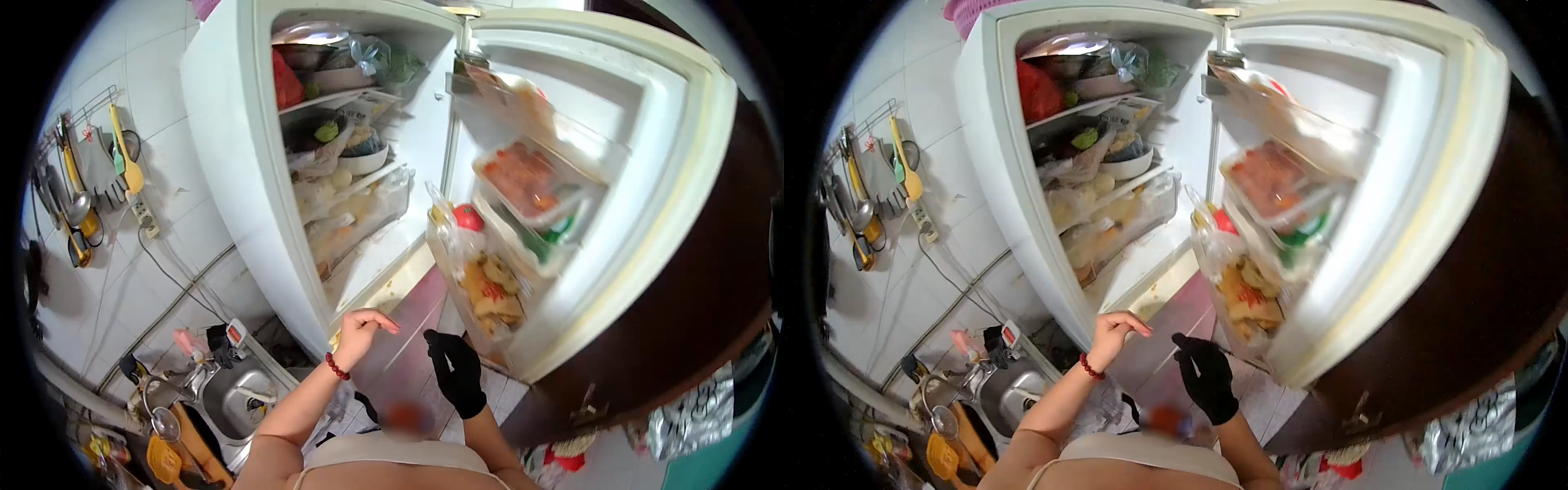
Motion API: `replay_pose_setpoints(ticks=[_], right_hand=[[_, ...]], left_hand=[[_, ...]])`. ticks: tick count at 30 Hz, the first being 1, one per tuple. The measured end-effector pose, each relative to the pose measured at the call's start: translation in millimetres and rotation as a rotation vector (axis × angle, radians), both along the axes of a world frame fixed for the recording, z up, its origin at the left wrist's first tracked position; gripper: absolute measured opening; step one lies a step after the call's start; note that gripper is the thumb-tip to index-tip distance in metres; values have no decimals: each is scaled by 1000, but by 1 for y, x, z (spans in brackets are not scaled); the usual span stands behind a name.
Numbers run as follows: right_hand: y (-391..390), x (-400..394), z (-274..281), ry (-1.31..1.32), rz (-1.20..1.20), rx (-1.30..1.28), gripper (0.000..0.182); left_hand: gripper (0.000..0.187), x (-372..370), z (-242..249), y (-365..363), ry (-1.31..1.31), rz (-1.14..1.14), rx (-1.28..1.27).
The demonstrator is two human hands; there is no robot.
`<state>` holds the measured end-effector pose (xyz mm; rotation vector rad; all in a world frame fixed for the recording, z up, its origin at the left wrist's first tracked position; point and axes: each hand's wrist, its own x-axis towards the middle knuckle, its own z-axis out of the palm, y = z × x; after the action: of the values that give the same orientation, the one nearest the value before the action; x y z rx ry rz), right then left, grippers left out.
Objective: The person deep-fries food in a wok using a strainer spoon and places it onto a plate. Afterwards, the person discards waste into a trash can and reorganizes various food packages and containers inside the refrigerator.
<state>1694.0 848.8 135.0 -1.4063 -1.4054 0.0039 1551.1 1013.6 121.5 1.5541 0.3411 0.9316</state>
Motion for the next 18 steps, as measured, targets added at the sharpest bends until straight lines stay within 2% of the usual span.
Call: replay_pose_setpoints(ticks=[3, 4, 9, 12, 15, 18], right_hand=[[2, 57, 0, 8, 11, -105, 24], [10, 78, -12, -39, 2, -18, 23], [26, 140, -31, 41, 26, -89, 24], [40, 159, -40, 16, 19, -80, 27], [56, 168, -48, 128, 43, -36, 28], [66, 174, -53, 172, 75, -100, 36]], left_hand=[[30, 42, 3, 5, -29, 79, -86], [29, 57, 2, 7, -25, 104, -95], [27, 103, 0, 4, -1, 202, -80], [27, 106, -5, 1, 24, 251, -154], [26, 97, -6, 2, 47, 312, -159], [25, 85, -8, 5, 46, 390, -215]])
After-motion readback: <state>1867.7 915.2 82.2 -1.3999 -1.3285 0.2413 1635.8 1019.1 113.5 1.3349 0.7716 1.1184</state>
